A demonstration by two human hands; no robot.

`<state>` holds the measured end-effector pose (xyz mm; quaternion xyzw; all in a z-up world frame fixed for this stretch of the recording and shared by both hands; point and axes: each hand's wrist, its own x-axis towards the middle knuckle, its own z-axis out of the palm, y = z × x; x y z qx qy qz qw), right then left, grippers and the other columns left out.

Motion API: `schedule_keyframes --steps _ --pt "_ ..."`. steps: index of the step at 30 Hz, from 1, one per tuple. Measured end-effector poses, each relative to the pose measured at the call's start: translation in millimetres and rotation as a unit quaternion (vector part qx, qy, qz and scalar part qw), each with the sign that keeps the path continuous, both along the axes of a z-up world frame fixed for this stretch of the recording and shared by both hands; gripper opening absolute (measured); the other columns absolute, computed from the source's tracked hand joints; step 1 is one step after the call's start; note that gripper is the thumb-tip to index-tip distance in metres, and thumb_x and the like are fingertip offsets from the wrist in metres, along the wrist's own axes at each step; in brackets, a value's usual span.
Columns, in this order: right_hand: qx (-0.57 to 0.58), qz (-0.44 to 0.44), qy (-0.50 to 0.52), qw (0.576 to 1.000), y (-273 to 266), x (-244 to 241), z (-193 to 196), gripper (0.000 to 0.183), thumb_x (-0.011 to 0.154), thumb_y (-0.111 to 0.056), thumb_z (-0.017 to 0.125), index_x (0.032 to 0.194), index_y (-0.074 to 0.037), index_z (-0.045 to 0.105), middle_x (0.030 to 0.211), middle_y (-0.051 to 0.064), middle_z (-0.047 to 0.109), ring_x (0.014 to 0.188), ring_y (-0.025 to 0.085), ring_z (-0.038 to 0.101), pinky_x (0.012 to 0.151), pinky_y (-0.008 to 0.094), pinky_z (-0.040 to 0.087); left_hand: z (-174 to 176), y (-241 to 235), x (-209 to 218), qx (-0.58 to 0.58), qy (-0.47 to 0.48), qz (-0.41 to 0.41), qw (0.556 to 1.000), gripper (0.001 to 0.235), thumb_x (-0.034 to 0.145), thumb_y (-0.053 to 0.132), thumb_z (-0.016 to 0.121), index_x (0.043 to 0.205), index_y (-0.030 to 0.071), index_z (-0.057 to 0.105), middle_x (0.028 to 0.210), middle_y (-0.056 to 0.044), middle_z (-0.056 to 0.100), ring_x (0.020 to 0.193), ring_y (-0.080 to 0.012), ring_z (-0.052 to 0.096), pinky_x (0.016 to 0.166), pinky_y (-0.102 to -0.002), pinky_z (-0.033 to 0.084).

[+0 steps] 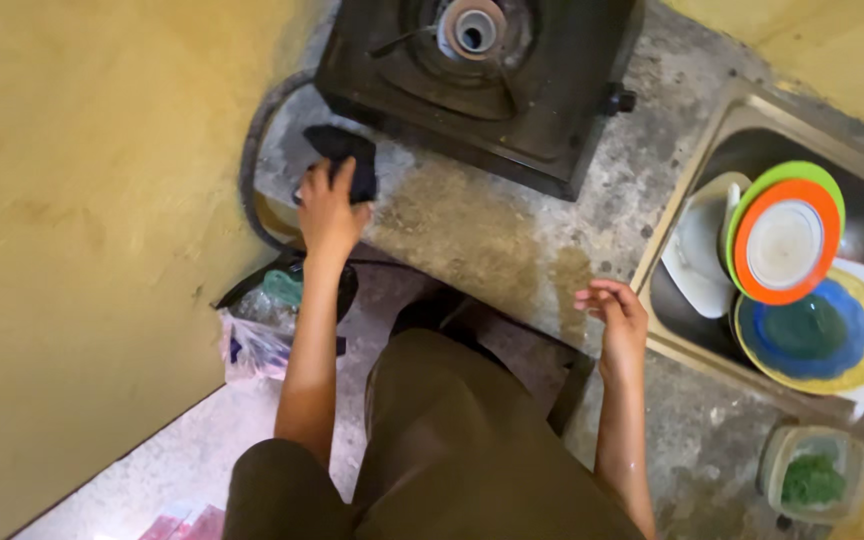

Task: The person washes a variety of dishes including plates, bowls, and a metal tray using a green sponge and soapy water in a sink, handling each item one at a time and rinsing them under a running faucet.

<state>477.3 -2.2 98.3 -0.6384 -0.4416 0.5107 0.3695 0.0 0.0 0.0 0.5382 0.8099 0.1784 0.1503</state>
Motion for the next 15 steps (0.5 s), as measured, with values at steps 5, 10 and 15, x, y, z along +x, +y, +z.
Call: schedule_keyframes --steps 5,10,15 --pt "0.024 -0.013 0.018 0.999 1 -10 25 0.021 0.102 -0.011 0.051 0.115 -0.004 0.067 0.100 0.009 0.076 0.088 0.017 0.072 0.083 0.029 0.050 32 17 37 -0.066 0.037 -0.026 0.997 0.104 0.073 0.047 0.084 0.160 0.023 0.033 0.164 -0.019 0.020 0.147 -0.0517 0.014 0.103 -0.073 0.031" --pt "0.054 -0.078 0.012 0.995 -3 16 28 0.021 0.103 -0.011 0.051 0.115 -0.004 0.067 0.100 0.009 0.076 0.088 0.016 0.072 0.081 0.028 0.049 53 10 86 0.048 0.070 -0.027 0.996 0.086 0.081 0.044 0.082 0.156 0.019 0.047 0.162 -0.023 0.027 0.147 -0.0502 0.021 0.104 -0.070 0.032" --pt "0.075 -0.191 -0.005 0.979 -25 70 26 0.020 0.100 -0.008 0.054 0.112 -0.004 0.069 0.098 0.009 0.076 0.087 0.016 0.070 0.080 0.029 0.048 73 33 180 0.058 -0.105 -0.229 0.966 0.057 0.085 0.031 0.079 0.137 0.018 0.063 0.148 -0.015 0.049 0.137 -0.0384 0.042 0.106 -0.058 0.037"
